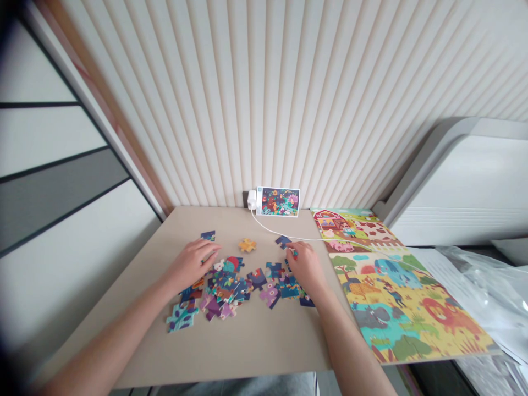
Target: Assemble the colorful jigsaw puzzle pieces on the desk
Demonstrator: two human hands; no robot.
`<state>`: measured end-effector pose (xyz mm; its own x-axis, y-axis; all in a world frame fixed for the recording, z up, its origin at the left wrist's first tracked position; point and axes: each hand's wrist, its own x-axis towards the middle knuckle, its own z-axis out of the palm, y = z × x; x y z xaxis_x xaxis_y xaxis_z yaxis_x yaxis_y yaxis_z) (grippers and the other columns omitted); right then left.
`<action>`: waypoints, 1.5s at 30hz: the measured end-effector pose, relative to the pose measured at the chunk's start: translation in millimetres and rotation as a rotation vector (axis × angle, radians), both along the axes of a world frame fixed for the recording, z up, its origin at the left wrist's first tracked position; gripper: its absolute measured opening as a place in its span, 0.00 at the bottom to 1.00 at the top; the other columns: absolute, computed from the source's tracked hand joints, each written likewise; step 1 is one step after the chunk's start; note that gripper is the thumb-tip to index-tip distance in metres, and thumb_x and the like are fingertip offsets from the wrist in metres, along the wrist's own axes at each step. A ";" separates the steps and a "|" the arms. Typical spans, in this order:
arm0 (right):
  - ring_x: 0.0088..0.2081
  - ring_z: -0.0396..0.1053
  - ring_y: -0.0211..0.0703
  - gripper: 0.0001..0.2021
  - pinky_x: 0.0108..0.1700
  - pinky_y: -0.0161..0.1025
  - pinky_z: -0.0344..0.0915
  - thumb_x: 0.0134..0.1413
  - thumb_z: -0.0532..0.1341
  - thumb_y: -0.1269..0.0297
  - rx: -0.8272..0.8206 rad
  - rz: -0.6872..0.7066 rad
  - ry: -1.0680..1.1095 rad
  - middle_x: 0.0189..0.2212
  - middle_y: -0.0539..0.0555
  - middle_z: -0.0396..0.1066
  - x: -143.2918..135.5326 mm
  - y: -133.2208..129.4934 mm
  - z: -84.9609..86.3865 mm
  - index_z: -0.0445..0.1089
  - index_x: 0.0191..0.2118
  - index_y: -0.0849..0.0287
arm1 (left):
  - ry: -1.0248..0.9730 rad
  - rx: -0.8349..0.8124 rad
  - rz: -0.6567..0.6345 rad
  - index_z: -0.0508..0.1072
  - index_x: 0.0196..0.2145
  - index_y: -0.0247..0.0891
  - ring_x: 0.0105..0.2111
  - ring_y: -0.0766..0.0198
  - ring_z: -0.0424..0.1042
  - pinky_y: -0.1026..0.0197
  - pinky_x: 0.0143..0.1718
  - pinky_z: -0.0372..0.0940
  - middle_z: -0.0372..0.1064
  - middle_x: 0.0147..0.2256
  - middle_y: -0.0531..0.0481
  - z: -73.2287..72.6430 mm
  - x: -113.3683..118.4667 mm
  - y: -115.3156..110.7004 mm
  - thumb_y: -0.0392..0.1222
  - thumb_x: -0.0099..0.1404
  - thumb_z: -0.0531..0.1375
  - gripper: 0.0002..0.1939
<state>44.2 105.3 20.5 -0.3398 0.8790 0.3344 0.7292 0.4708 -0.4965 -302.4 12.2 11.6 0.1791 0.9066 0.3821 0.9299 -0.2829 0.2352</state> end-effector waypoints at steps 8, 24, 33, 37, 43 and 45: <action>0.43 0.76 0.53 0.15 0.46 0.43 0.68 0.58 0.59 0.58 -0.189 -0.143 -0.098 0.40 0.59 0.80 31.6 15.2 7.6 0.80 0.42 0.59 | -0.016 -0.014 -0.082 0.73 0.54 0.43 0.51 0.55 0.71 0.50 0.56 0.64 0.73 0.50 0.45 -6.0 5.6 4.9 0.44 0.74 0.51 0.16; 0.43 0.74 0.57 0.28 0.44 0.45 0.67 0.51 0.67 0.51 -0.310 -0.026 -0.186 0.44 0.64 0.77 42.3 13.3 2.1 0.75 0.55 0.60 | 0.020 -0.083 -0.332 0.70 0.60 0.45 0.59 0.57 0.67 0.49 0.62 0.58 0.70 0.58 0.48 -8.5 26.7 23.7 0.41 0.75 0.51 0.19; 0.39 0.74 0.53 0.23 0.39 0.40 0.64 0.55 0.63 0.48 -0.310 -0.014 -0.256 0.38 0.59 0.78 42.8 15.9 -0.8 0.77 0.50 0.58 | 0.002 -0.004 -0.182 0.75 0.52 0.42 0.48 0.56 0.72 0.50 0.54 0.66 0.74 0.46 0.44 -9.0 19.2 19.4 0.40 0.74 0.52 0.15; 0.40 0.74 0.53 0.25 0.40 0.41 0.64 0.55 0.63 0.47 -0.292 -0.040 -0.269 0.38 0.60 0.77 42.6 17.1 -3.2 0.76 0.51 0.59 | -0.004 -0.001 -0.126 0.74 0.53 0.43 0.51 0.54 0.71 0.48 0.56 0.65 0.72 0.51 0.45 -13.9 16.9 20.8 0.41 0.73 0.53 0.15; 0.41 0.72 0.53 0.28 0.41 0.42 0.64 0.54 0.63 0.44 -0.303 -0.096 -0.261 0.40 0.61 0.74 42.9 17.5 -9.5 0.72 0.53 0.61 | -0.058 -0.022 -0.123 0.74 0.54 0.44 0.52 0.54 0.71 0.48 0.57 0.65 0.73 0.51 0.46 -19.7 16.8 23.8 0.42 0.73 0.54 0.16; 0.42 0.72 0.53 0.28 0.42 0.42 0.64 0.53 0.64 0.43 -0.309 -0.115 -0.259 0.41 0.61 0.73 44.0 18.0 -11.3 0.71 0.52 0.60 | -0.081 -0.031 -0.106 0.74 0.53 0.44 0.51 0.55 0.71 0.49 0.56 0.65 0.73 0.51 0.45 -20.5 16.9 24.5 0.42 0.72 0.55 0.15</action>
<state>88.3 123.3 9.2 -0.2720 0.9617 -0.0350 0.8878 0.2367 -0.3947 -285.5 36.7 -8.9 0.2439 0.8958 0.3716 0.8730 -0.3696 0.3181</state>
